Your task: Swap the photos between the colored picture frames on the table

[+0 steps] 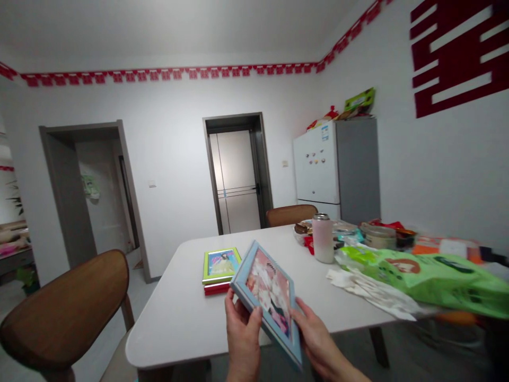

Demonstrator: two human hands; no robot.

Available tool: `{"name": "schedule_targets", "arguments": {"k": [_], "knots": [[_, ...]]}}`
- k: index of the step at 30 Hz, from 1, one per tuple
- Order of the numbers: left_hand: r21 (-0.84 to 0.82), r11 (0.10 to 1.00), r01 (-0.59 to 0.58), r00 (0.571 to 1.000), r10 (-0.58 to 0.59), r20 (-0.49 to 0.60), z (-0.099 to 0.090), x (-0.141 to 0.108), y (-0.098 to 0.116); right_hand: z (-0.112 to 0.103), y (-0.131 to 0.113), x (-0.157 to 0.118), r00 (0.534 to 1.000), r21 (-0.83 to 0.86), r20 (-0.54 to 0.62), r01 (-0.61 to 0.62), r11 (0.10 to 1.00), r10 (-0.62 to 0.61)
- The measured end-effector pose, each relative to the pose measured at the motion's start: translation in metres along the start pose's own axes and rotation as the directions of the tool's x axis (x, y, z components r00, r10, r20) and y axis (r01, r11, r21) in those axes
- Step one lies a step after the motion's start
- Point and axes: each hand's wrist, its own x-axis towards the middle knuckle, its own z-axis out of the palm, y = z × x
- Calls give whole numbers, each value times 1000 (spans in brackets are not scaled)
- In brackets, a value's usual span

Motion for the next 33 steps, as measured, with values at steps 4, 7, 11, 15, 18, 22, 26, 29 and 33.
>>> {"name": "schedule_targets", "arguments": {"k": [4, 7, 11, 15, 18, 22, 26, 29, 33], "knots": [[151, 983, 102, 982, -124, 140, 0, 18, -30, -65, -34, 53, 981, -544, -145, 29, 839, -128], [438, 893, 105, 958, -209, 196, 8, 19, -59, -101, -46, 90, 985, -873, 43, 119, 472, -167], [820, 572, 13, 961, -233, 147, 19, 18, -82, -118, -40, 116, 985, -959, 84, 121, 256, -149], [822, 569, 23, 963, -232, 134, 15, 21, -86, -113, -35, 121, 983, -989, 58, 81, 122, -176], [772, 632, 64, 971, -219, 100, 0, 24, -82, -85, -35, 119, 971, -994, 82, 97, 55, -224], [663, 733, 153, 984, -176, -32, -38, 37, -72, 0, -24, 119, 903, -938, 330, 346, 13, -276], [508, 824, 251, 966, -182, -182, -79, 57, -61, 88, -4, 122, 818, -842, 524, 539, -1, -238], [360, 885, 295, 943, -209, -259, -97, 66, -54, 123, 6, 120, 792, -815, 569, 579, -22, -222], [122, 927, 356, 904, -308, -297, -104, 65, -47, 133, 10, 98, 760, -787, 611, 613, -67, -222]]}}
